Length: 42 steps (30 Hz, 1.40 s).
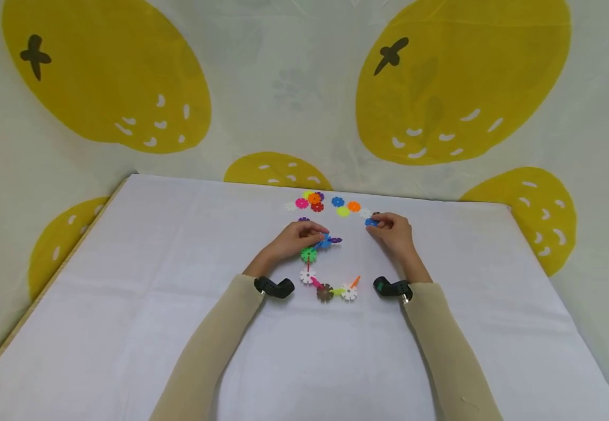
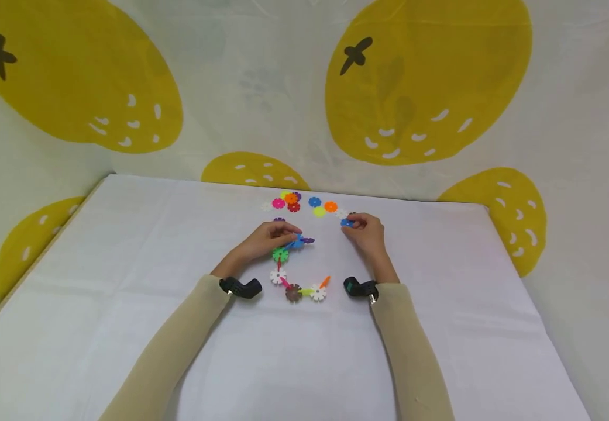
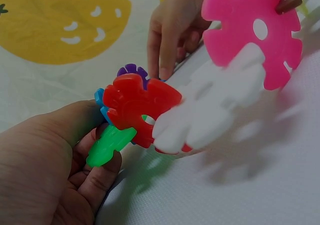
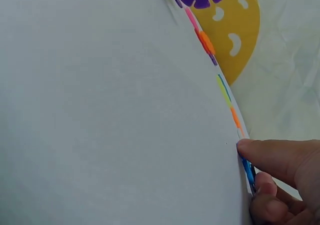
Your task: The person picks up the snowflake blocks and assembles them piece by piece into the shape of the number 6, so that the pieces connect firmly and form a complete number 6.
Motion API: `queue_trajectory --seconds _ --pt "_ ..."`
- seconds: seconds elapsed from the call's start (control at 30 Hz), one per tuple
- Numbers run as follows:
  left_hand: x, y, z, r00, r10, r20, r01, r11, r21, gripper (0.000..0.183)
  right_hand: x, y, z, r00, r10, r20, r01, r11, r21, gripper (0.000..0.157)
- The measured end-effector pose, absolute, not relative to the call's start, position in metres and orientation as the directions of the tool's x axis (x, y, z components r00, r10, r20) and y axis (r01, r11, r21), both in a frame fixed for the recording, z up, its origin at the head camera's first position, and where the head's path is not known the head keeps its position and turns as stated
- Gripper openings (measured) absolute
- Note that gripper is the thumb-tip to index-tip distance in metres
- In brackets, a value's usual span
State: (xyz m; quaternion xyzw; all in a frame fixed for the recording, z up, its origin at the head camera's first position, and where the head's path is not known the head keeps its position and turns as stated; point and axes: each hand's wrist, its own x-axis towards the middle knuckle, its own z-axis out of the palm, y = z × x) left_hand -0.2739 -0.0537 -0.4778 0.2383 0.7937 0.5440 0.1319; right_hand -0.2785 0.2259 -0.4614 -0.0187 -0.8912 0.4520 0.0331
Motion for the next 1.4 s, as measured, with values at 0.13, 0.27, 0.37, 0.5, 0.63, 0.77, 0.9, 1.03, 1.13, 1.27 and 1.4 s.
queue_trajectory --seconds 0.13,0.27,0.37,0.5,0.63,0.77,0.9,1.03,1.13,1.27,1.4 --pt "-0.274 -0.053 -0.476 -0.85 0.525 0.032 0.216 0.293 0.931 0.027 -0.282 0.229 -0.461 -0.999 0.045 0.012 0.018 0.609 -0.793 0.039" --pt "-0.274 -0.052 -0.475 -0.847 0.531 0.03 0.222 0.3 0.928 0.028 -0.284 0.229 -0.46 -0.999 0.033 -0.014 0.031 0.625 -0.78 0.039" --pt "-0.274 -0.053 -0.476 -0.843 0.536 0.047 0.241 0.298 0.924 0.028 -0.284 0.228 -0.46 -0.998 0.041 -0.042 0.059 0.639 -0.767 0.039" --pt "-0.274 -0.054 -0.476 -0.841 0.536 0.071 0.265 0.294 0.918 0.028 -0.281 0.226 -0.458 -0.996 0.048 -0.075 0.089 0.637 -0.766 0.041" --pt "-0.274 -0.054 -0.475 -0.847 0.529 0.058 0.247 0.293 0.924 0.027 -0.277 0.224 -0.456 -0.997 0.029 -0.069 0.072 0.614 -0.786 0.038" --pt "-0.275 -0.054 -0.476 -0.855 0.517 0.04 0.219 0.29 0.932 0.026 -0.274 0.222 -0.456 -0.996 0.021 -0.087 0.086 0.499 -0.863 0.031" --pt "-0.275 -0.053 -0.476 -0.862 0.506 0.032 0.207 0.295 0.933 0.026 -0.269 0.218 -0.455 -0.985 0.021 -0.17 0.168 0.307 -0.937 0.032" --pt "-0.276 -0.053 -0.478 -0.87 0.493 0.024 0.198 0.303 0.932 0.026 -0.265 0.211 -0.456 -0.976 -0.013 -0.219 0.213 0.194 -0.958 0.033" --pt "-0.276 -0.053 -0.477 -0.873 0.487 0.023 0.194 0.305 0.932 0.027 -0.264 0.206 -0.459 -0.975 -0.078 -0.206 0.193 0.146 -0.97 0.028" --pt "-0.276 -0.052 -0.477 -0.872 0.489 0.019 0.191 0.305 0.933 0.027 -0.262 0.202 -0.463 -0.974 -0.162 -0.157 0.149 0.057 -0.987 0.022" --pt "-0.277 -0.052 -0.476 -0.871 0.49 0.016 0.189 0.304 0.934 0.027 -0.261 0.197 -0.463 -0.968 -0.179 -0.174 0.175 0.014 -0.985 0.029"
